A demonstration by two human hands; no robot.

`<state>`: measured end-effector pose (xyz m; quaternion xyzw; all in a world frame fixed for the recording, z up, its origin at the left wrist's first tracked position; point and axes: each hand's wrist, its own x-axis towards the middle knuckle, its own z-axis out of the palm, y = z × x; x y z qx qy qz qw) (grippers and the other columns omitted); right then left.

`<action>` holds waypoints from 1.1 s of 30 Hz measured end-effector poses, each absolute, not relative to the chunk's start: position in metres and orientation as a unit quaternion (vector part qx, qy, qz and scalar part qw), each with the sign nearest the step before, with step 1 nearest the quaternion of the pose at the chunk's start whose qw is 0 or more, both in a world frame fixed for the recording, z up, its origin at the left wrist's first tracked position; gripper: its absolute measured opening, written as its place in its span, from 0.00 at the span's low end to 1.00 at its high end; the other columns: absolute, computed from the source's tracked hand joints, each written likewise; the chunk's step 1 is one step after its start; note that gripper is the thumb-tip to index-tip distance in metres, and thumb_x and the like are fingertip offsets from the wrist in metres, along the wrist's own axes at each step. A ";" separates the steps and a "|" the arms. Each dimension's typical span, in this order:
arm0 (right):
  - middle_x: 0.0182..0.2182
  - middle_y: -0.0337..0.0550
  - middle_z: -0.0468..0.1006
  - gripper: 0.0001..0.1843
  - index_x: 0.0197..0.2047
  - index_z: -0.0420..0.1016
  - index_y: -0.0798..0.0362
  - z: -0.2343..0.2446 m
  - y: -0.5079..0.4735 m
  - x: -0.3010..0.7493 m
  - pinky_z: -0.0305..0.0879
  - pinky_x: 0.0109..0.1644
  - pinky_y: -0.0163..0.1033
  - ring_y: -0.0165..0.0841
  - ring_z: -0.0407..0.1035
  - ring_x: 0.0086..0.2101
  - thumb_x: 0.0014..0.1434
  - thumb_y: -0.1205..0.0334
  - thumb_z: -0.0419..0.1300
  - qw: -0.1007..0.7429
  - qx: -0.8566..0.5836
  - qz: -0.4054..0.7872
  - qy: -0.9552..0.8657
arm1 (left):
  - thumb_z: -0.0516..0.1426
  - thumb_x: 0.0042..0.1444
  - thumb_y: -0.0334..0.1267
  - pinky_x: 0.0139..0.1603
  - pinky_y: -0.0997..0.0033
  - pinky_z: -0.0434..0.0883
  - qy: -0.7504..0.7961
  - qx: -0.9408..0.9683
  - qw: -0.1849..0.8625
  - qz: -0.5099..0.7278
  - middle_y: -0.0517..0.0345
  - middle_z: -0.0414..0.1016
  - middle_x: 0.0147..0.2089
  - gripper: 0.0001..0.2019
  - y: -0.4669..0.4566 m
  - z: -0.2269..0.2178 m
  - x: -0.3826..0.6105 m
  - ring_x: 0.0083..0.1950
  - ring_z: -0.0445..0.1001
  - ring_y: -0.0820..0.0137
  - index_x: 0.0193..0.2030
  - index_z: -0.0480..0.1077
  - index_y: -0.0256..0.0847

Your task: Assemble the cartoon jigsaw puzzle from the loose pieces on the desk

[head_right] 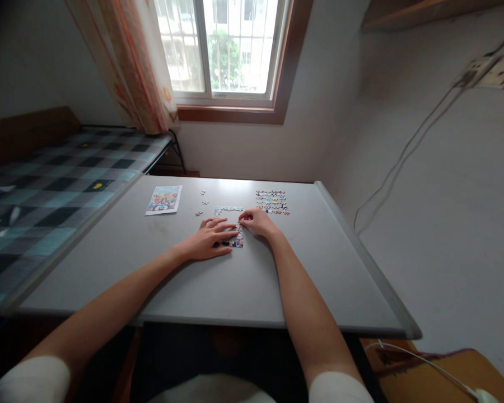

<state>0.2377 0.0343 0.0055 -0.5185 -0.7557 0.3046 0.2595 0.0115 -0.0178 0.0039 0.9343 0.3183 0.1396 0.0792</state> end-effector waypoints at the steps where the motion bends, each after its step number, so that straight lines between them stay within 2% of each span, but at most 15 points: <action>1: 0.22 0.39 0.73 0.12 0.34 0.81 0.58 0.006 0.034 0.237 0.56 0.30 0.33 0.28 0.62 0.26 0.49 0.62 0.60 0.259 -0.519 0.305 -0.756 | 0.51 0.61 0.55 0.67 0.49 0.46 0.319 0.934 0.081 0.139 0.58 0.64 0.66 0.24 -0.018 0.004 0.011 0.68 0.54 0.55 0.63 0.63 0.57; 7: 0.22 0.38 0.72 0.13 0.34 0.81 0.58 0.008 0.032 0.237 0.56 0.30 0.33 0.28 0.62 0.26 0.49 0.60 0.60 0.258 -0.518 0.309 -0.755 | 0.51 0.61 0.55 0.66 0.50 0.48 0.313 0.935 0.089 0.141 0.57 0.63 0.66 0.25 -0.017 0.005 0.011 0.67 0.57 0.56 0.64 0.63 0.56; 23: 0.21 0.36 0.69 0.13 0.35 0.80 0.57 0.003 0.035 0.236 0.56 0.30 0.32 0.26 0.60 0.25 0.48 0.60 0.60 0.265 -0.504 0.335 -0.750 | 0.52 0.60 0.55 0.66 0.51 0.47 0.324 0.932 0.098 0.132 0.58 0.63 0.66 0.25 -0.017 0.005 0.011 0.67 0.56 0.56 0.63 0.63 0.57; 33: 0.21 0.37 0.71 0.09 0.30 0.78 0.57 0.002 0.035 0.237 0.56 0.30 0.32 0.28 0.62 0.26 0.48 0.60 0.60 0.272 -0.521 0.316 -0.745 | 0.52 0.60 0.55 0.66 0.51 0.48 0.319 0.932 0.098 0.144 0.58 0.63 0.66 0.24 -0.017 0.003 0.011 0.67 0.57 0.57 0.63 0.64 0.57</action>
